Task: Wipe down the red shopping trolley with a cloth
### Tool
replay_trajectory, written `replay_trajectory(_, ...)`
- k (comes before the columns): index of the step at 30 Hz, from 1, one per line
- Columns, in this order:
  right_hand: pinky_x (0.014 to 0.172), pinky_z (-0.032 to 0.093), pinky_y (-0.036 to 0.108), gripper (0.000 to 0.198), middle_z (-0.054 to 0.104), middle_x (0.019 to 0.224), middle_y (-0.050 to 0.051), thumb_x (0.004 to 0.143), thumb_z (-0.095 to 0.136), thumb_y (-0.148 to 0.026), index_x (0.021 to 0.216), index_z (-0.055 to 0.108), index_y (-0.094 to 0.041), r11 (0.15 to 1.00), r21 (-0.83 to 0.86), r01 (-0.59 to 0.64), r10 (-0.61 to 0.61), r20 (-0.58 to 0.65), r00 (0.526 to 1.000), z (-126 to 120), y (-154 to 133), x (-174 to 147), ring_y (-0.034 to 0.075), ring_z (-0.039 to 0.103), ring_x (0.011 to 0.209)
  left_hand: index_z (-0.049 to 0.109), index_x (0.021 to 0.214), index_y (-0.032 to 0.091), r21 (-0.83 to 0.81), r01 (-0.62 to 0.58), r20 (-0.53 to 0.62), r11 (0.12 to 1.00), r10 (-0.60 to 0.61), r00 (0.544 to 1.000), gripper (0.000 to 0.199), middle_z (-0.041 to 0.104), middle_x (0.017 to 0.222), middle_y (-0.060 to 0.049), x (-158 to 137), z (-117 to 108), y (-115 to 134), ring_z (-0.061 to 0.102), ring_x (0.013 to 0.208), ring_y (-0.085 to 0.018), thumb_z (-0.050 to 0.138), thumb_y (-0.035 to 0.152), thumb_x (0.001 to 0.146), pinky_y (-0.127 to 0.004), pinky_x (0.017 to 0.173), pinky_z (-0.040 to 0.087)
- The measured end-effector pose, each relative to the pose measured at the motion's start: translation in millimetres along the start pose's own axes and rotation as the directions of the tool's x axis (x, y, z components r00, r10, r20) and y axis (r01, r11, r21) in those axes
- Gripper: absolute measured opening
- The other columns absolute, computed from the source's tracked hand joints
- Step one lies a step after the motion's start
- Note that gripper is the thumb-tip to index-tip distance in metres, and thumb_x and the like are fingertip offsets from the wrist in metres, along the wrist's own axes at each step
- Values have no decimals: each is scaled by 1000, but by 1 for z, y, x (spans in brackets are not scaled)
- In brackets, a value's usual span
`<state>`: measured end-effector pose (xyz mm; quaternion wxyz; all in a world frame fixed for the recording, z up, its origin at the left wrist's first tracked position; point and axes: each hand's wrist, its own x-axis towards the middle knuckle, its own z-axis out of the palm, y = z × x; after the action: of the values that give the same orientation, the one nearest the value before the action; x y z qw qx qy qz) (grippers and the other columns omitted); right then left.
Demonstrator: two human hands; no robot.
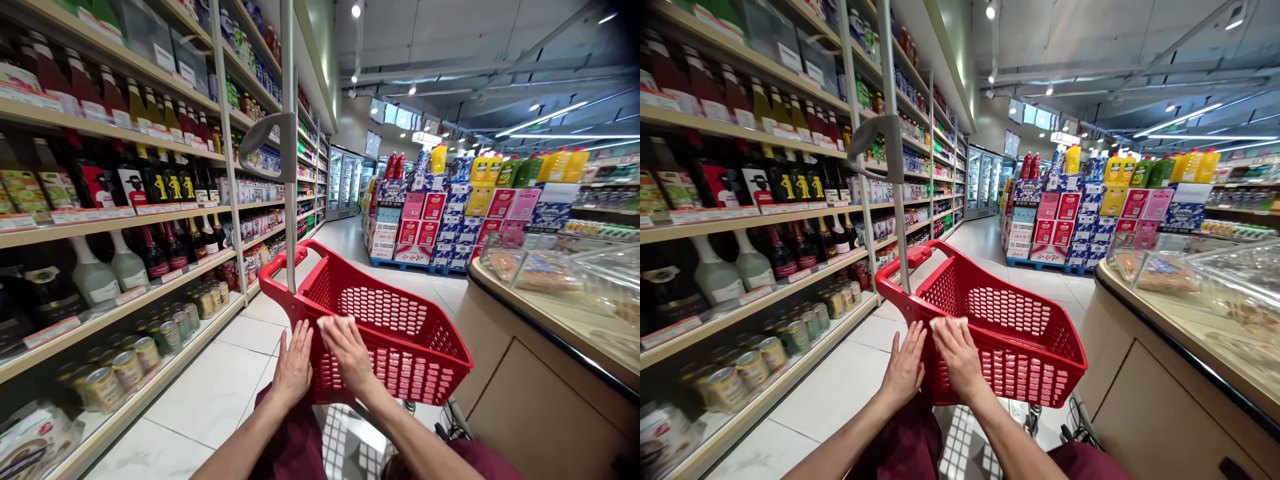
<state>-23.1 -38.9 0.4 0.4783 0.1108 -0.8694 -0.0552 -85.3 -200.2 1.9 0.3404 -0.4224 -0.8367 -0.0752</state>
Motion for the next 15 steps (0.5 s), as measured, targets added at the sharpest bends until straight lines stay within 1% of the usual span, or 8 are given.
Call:
replay_trajectory(2, 105, 23, 45, 44, 43, 132, 3, 84, 32, -7, 124, 45, -19, 1000, -12, -19, 19, 0, 1000, 4, -3, 11, 21, 24, 129, 23, 134, 7, 17, 28, -22, 999, -28, 999, 65, 25, 141, -14, -1, -2, -7, 14, 132, -23, 40, 9, 71, -48, 106, 13)
replay_trajectory(3, 105, 24, 44, 43, 45, 131, 3, 84, 32, -8, 123, 47, -18, 1000, -7, -11, 11, 1, 1000, 7, -5, 12, 20, 25, 129, 23, 134, 7, 26, 41, -31, 999, -40, 999, 65, 25, 141, -14, -2, -2, -11, 14, 132, -23, 39, 9, 71, -48, 106, 13)
replay_trajectory(7, 103, 28, 37, 38, 52, 124, 2, 84, 35, -10, 115, 54, -20, 996, 44, 71, -71, -4, 997, 15, -16, 8, 16, 31, 126, 20, 134, 8, 48, 76, -50, 996, -73, 996, 67, 27, 141, -14, -10, -4, -24, 15, 132, -22, 39, 6, 70, -48, 105, 15)
replay_trajectory(9, 104, 27, 39, 39, 49, 127, 2, 84, 34, -10, 118, 52, -20, 997, 50, 52, -51, -24, 998, 15, -22, 23, 17, 29, 127, 20, 134, 8, 50, 101, -50, 994, -99, 994, 67, 27, 140, -14, -11, -5, -29, 14, 132, -23, 39, 8, 70, -49, 105, 15)
replay_trajectory(12, 104, 25, 43, 41, 45, 130, 3, 85, 32, -9, 122, 48, -18, 999, 47, -11, 15, -86, 996, 14, -29, 56, 20, 24, 129, 20, 134, 6, 63, 143, -43, 988, -140, 989, 66, 26, 140, -17, -7, -7, -34, 14, 132, -25, 40, 12, 72, -50, 104, 14)
replay_trajectory(13, 104, 25, 43, 40, 45, 130, 3, 85, 32, -9, 122, 48, -17, 999, 49, -14, 19, -99, 995, 15, -30, 62, 20, 24, 129, 20, 134, 6, 71, 151, -42, 986, -148, 988, 66, 26, 140, -17, -6, -8, -36, 14, 132, -25, 40, 12, 72, -50, 105, 14)
replay_trajectory(15, 103, 27, 41, 40, 48, 128, 3, 85, 32, -9, 119, 50, -17, 998, 58, 5, 0, -95, 995, 19, -33, 61, 19, 27, 128, 18, 135, 7, 88, 154, -48, 984, -150, 988, 67, 26, 140, -17, -6, -9, -38, 15, 132, -24, 40, 12, 72, -49, 105, 14)
